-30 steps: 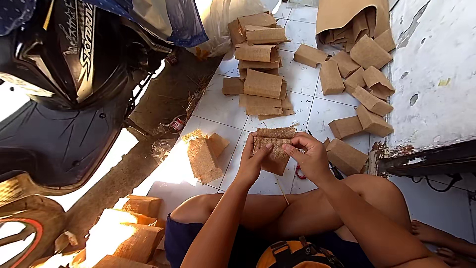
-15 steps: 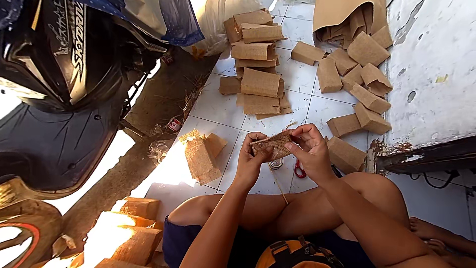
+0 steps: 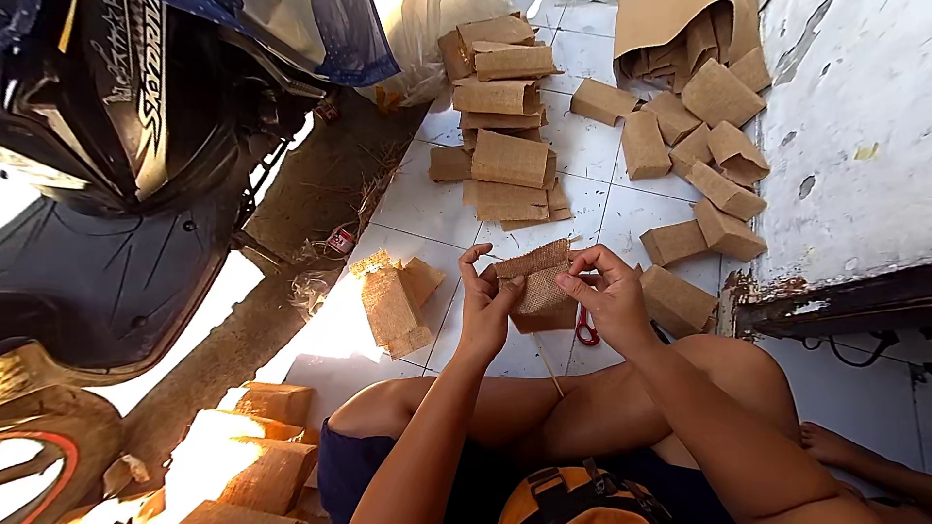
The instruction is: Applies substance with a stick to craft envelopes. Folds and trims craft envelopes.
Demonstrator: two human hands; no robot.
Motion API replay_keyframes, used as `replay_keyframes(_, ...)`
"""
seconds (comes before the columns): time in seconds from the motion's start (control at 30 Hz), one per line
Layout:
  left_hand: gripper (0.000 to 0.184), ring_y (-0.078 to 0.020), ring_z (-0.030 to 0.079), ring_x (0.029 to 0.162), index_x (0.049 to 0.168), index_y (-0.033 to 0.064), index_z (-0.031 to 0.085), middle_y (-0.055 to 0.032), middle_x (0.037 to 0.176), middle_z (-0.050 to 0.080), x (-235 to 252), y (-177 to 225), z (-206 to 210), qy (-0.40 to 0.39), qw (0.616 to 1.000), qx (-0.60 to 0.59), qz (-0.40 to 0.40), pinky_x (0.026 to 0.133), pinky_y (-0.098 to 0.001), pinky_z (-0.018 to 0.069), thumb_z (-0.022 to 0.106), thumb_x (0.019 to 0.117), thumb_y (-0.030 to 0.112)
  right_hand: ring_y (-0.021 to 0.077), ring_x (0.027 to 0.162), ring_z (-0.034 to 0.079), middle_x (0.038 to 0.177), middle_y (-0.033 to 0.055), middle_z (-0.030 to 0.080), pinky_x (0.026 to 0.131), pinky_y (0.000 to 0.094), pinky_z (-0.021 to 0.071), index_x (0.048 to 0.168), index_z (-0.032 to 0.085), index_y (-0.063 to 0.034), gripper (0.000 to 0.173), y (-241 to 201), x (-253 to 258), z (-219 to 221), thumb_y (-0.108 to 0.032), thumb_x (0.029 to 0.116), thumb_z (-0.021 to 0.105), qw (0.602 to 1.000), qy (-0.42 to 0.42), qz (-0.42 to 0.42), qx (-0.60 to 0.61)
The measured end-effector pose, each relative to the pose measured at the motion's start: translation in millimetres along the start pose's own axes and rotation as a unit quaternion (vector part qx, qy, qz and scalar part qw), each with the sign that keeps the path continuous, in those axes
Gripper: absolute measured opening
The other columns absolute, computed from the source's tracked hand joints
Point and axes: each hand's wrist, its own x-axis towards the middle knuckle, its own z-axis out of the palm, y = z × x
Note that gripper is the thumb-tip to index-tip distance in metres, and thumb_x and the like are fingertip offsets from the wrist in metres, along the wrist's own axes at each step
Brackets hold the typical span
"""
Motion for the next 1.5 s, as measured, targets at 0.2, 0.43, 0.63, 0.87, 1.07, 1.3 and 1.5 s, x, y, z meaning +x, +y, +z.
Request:
replay_keyframes(0.2,0.035,-0.0078,0.069,0.090,0.129,0.0198,0.034,0.0000,0.109,0.066,0,6,-3,0.061,0.996,0.009,-0.059,0.078,-0.0284,0.0575,0.052,0.1022,0.006,0.0145,0.118,0.065,0.140,0.0107,0.060,0.090,0.0272,0.0608,0.111,0.074,-0.0057,0.027,1,7,-7,-0.011,0.0850,0.081,0.993,-0.110,-0.033,-0.014)
replay_keyframes(0.43,0.063,-0.0080,0.059,0.121,0.147,0.0184,0.043,-0.0053,0.169,0.012,-1,0,-8,-0.020,0.977,0.170,0.131,0.083,-0.0274,0.0587,0.068,0.0947,0.045,0.0135,0.113,0.066,0.129,0.0078,0.064,0.085,0.0269,0.0610,0.109,0.071,-0.0053,0.021,-2,9,-13,-0.008,0.0888,0.076,0.998,-0.057,0.009,0.019)
replay_keyframes(0.63,0.013,-0.0074,0.064,0.112,0.103,0.0094,0.075,-0.0092,0.161,0.033,-2,4,-5,-0.021,0.977,0.185,0.101,0.078,-0.0240,0.0599,0.072,0.0943,0.018,0.0119,0.102,0.069,0.122,0.0084,0.065,0.076,0.0241,0.0628,0.105,0.071,-0.0044,0.021,-6,3,-6,-0.007,0.0866,0.079,1.000,-0.018,0.005,-0.005)
replay_keyframes(0.87,0.015,-0.0102,0.049,0.134,0.101,0.0147,0.075,-0.0015,0.165,0.027,-1,7,-21,-0.061,0.991,0.098,0.068,0.096,-0.0293,0.0526,0.065,0.0969,0.026,0.0158,0.108,0.068,0.133,0.0071,0.063,0.089,0.0330,0.0613,0.126,0.068,-0.0041,0.029,-10,13,-30,-0.014,0.1060,0.050,0.981,-0.156,0.004,0.114)
replay_keyframes(1.07,0.020,-0.0133,0.043,0.141,0.099,0.0170,0.076,-0.0023,0.164,0.030,1,7,-23,-0.110,0.988,0.087,0.071,0.101,-0.0307,0.0499,0.066,0.0958,0.034,0.0091,0.100,0.065,0.116,0.0020,0.064,0.083,0.0236,0.0592,0.105,0.073,-0.0095,0.012,-11,11,-31,-0.005,0.0946,0.068,0.982,-0.138,0.022,0.130)
replay_keyframes(1.3,0.012,-0.0103,0.054,0.129,0.097,0.0135,0.076,-0.0040,0.161,0.034,-1,9,-17,-0.077,0.986,0.116,0.092,0.091,-0.0271,0.0563,0.069,0.0941,0.023,0.0128,0.104,0.066,0.120,0.0034,0.063,0.082,0.0296,0.0618,0.107,0.073,-0.0102,0.019,-16,10,-33,-0.025,0.0994,0.063,0.983,-0.139,0.050,0.111)
replay_keyframes(1.5,0.031,-0.0161,0.045,0.139,0.100,0.0175,0.076,-0.0063,0.161,0.032,-1,1,-13,-0.061,0.970,0.157,0.173,0.104,-0.0340,0.0497,0.070,0.0918,0.047,0.0107,0.107,0.064,0.111,0.0042,0.064,0.082,0.0243,0.0604,0.089,0.070,-0.0089,0.008,-15,3,-19,-0.008,0.0853,0.077,0.999,-0.042,0.020,0.025)
